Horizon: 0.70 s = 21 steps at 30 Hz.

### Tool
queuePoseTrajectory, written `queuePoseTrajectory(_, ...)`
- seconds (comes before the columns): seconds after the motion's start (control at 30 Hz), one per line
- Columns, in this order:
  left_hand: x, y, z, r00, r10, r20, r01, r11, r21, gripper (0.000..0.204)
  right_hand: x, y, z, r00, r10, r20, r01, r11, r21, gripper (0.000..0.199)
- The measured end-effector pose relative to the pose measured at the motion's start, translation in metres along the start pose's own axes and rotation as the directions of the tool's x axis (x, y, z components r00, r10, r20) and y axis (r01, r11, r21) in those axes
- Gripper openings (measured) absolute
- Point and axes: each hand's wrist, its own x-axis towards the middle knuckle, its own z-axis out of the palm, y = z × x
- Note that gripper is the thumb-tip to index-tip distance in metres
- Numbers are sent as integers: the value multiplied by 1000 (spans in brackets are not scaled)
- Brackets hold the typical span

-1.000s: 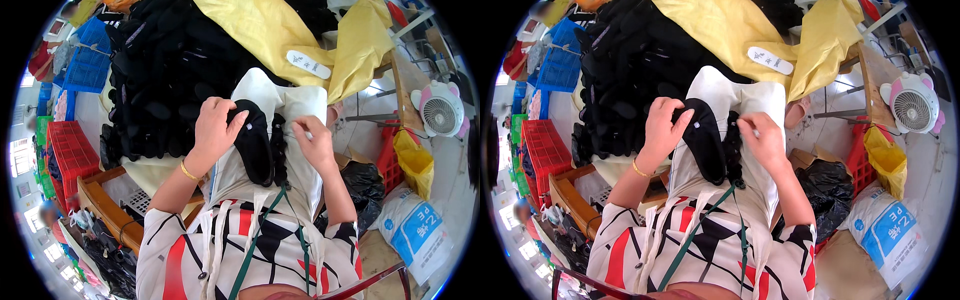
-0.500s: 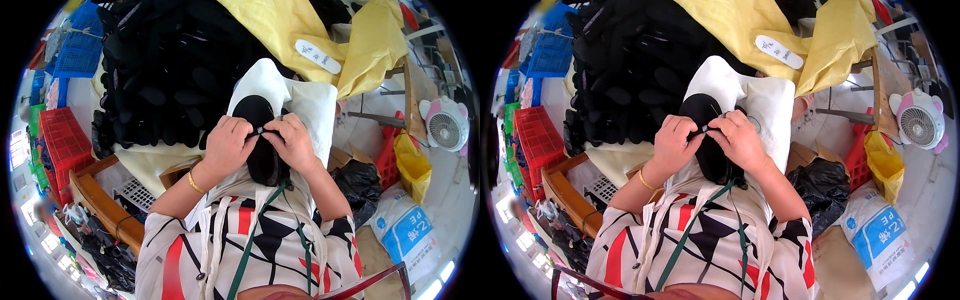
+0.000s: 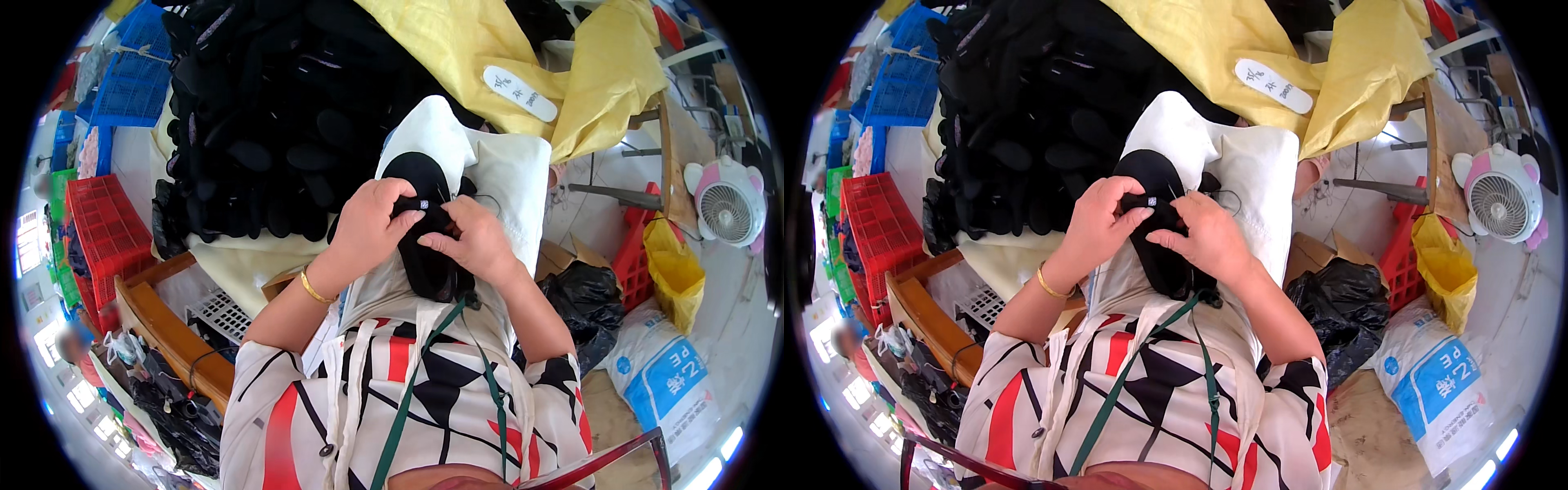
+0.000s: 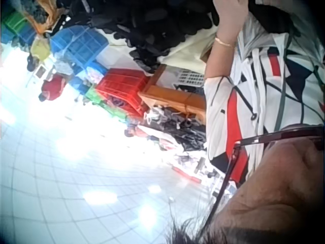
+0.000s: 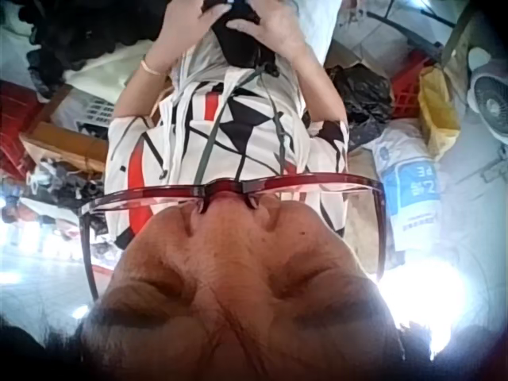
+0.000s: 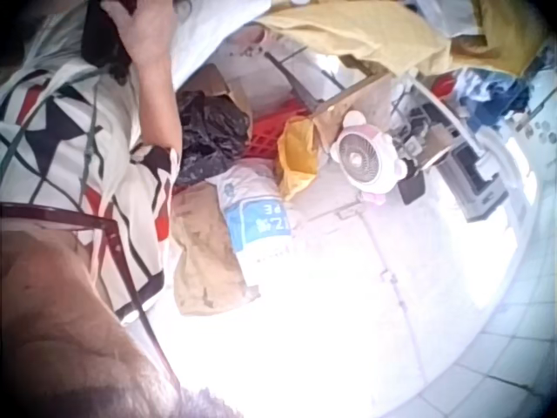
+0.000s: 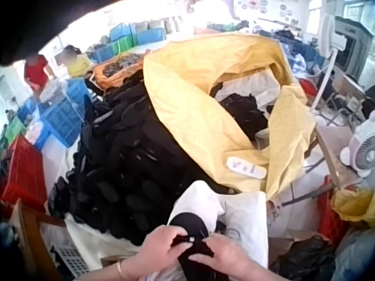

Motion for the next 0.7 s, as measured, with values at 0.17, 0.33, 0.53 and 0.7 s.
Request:
queuePoseTrajectory(0.17,4,-2,-7,982,-131,134,138,989,-44,26,-16,10,-1,987,-120,-109,91,965,-245,22)
queuePoseTrajectory(0.33,8,1,1,919,-350,183,388,887,-251,28,-11,25,-9,940,-324,-110,185,753,-631,18)
queuePoseTrajectory(0.53,10,14,10,833,-526,172,541,709,-454,22,23,30,-17,778,-244,-579,84,954,-288,14)
queuePoseTrajectory(0.7,7,11,18,851,-509,130,498,701,-511,18,19,-14,8,890,390,-237,262,-12,965,25)
